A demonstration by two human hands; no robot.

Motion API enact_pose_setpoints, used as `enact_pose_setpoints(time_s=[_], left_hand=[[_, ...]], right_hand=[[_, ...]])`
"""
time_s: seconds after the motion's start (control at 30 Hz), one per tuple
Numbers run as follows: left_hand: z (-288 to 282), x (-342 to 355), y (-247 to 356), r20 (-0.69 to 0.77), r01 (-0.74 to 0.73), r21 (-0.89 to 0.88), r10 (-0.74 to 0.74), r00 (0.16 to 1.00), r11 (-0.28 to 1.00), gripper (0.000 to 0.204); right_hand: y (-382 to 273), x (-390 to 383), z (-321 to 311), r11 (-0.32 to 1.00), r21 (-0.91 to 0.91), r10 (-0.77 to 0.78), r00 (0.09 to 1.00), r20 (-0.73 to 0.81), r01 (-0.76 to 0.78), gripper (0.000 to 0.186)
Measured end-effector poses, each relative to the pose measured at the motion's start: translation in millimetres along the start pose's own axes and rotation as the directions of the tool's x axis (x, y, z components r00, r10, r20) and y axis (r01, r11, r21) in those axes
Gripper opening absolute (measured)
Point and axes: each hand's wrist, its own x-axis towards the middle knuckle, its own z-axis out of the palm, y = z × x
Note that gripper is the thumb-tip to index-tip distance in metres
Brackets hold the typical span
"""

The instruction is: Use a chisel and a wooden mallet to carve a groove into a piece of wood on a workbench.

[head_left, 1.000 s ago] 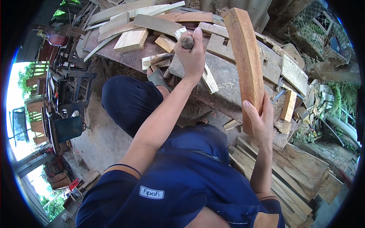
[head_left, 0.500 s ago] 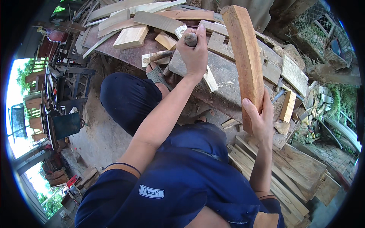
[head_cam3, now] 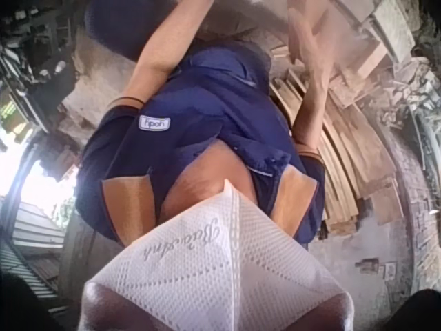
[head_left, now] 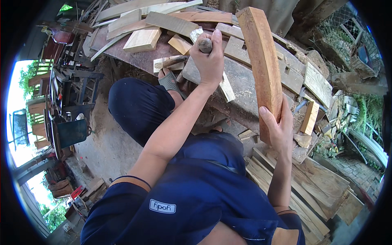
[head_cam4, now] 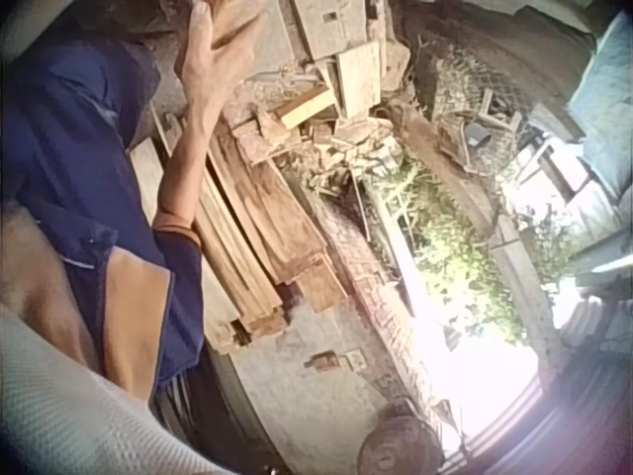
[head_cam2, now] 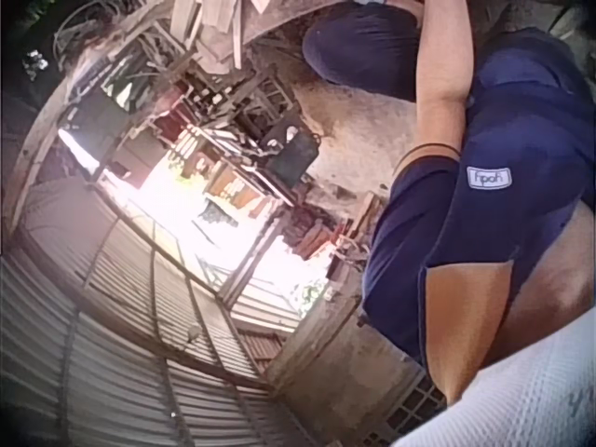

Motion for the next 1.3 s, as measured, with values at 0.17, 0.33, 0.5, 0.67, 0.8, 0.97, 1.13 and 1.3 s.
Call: enact_pose_setpoints(time_s=[0.17, 0.33, 0.5, 0.67, 0.8, 0.97, 1.13, 1.3], left_hand=[[0, 0, -1, 0.002, -0.017, 0.038, 0.017, 1.0, 0.999, 0.035], [12, -9, 7, 0.019, -0.016, 0.005, 0.016, 1.0, 1.0, 0.035], [31, -23, 20, 0.07, -0.129, 0.101, 0.122, 0.99, 0.986, 0.036], [36, -38, 15, 0.211, -0.281, 0.024, 0.269, 0.94, 0.96, 0.012], [35, -26, 11, 0.148, -0.065, -0.195, 0.094, 0.985, 0.979, 0.014], [41, -32, 17, 0.175, -0.087, 0.085, 0.071, 0.982, 0.993, 0.022], [30, -50, 3, 0.247, -0.023, -0.032, 0.03, 0.969, 0.999, 0.025], [35, -33, 12, 0.297, -0.012, -0.055, 0.028, 0.955, 0.998, 0.021]], right_hand=[[-6, 3, -1, 0.997, 0.009, 0.08, 0.996, 0.044, -0.08, 0.053], [-11, 10, -5, 0.995, 0.062, 0.073, 0.995, 0.063, -0.077, 0.055], [-59, 15, -20, 0.956, 0.263, -0.105, 0.99, -0.098, 0.127, 0.061], [-56, 24, -16, 0.969, -0.238, -0.051, 0.995, 0.084, 0.069, 0.058], [-47, 26, -29, 0.971, -0.239, 0.027, 0.991, 0.128, 0.005, 0.053], [-61, 20, -17, 0.94, 0.159, -0.261, 0.935, -0.24, 0.303, 0.063], [-41, 27, -27, 0.894, -0.413, -0.109, 0.979, 0.171, 0.172, 0.061], [-23, 24, -21, 0.979, -0.125, -0.153, 0.984, 0.087, 0.163, 0.061]])
